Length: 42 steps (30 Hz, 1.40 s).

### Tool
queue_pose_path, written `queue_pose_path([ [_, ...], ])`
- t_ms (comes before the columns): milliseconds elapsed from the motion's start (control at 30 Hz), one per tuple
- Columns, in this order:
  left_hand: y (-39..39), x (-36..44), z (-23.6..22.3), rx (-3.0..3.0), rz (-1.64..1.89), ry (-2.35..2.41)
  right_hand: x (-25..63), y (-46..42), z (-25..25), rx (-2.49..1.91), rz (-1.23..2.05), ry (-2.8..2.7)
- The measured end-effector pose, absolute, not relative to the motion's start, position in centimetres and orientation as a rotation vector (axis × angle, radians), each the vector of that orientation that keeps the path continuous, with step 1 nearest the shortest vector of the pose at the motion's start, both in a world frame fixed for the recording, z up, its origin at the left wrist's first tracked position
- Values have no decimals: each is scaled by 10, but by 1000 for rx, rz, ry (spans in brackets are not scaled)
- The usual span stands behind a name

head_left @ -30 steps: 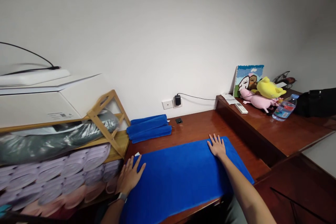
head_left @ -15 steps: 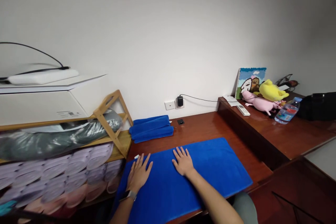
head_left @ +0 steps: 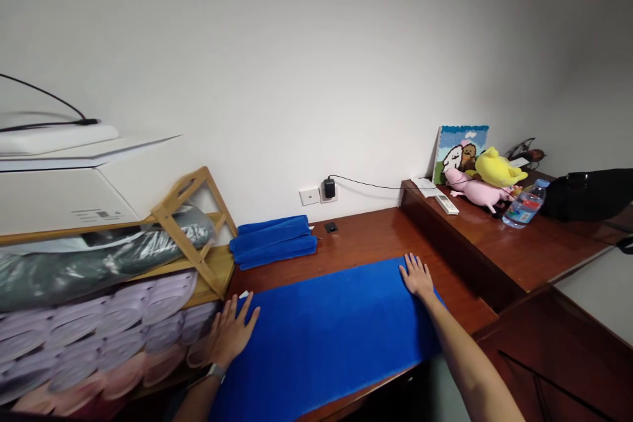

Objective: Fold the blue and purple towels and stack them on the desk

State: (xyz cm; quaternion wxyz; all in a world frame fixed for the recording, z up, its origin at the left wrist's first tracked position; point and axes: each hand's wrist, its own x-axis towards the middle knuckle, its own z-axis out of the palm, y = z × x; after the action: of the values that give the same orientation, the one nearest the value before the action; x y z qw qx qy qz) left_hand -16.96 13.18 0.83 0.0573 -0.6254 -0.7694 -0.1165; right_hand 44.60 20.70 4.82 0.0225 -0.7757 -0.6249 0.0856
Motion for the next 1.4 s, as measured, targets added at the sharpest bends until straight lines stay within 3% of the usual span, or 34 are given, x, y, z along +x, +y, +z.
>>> queue_pose_path([
  [200,115,-155,45,-1933,-387,-2273,439,204,68,-2412,295,-1926],
  [367,47,-123,41,-2023,-489,-2116,362,149,86,-2096,41,-2021],
  [500,-14,-82,16,-2099,-494,-2082,247,70,76,-1607,252,-2273],
  [633,-41,-64,9,-2029,-462,-2168,186,23,69,-1462,436,-2359],
  [767,-51,-82,12,-1993,-470,-2198,224,26,71,-1549,440,-2375],
  [1133,-72,-108,16,-2032,-397,-2303,443,41,36,-2285,119,-2066],
  [1267,-42,-115,46,-2014,-456,-2256,418,54,51,-2185,35,-2045],
  [1400,27,-125,74,-2116,-544,-2110,303,82,91,-1807,136,-2217],
])
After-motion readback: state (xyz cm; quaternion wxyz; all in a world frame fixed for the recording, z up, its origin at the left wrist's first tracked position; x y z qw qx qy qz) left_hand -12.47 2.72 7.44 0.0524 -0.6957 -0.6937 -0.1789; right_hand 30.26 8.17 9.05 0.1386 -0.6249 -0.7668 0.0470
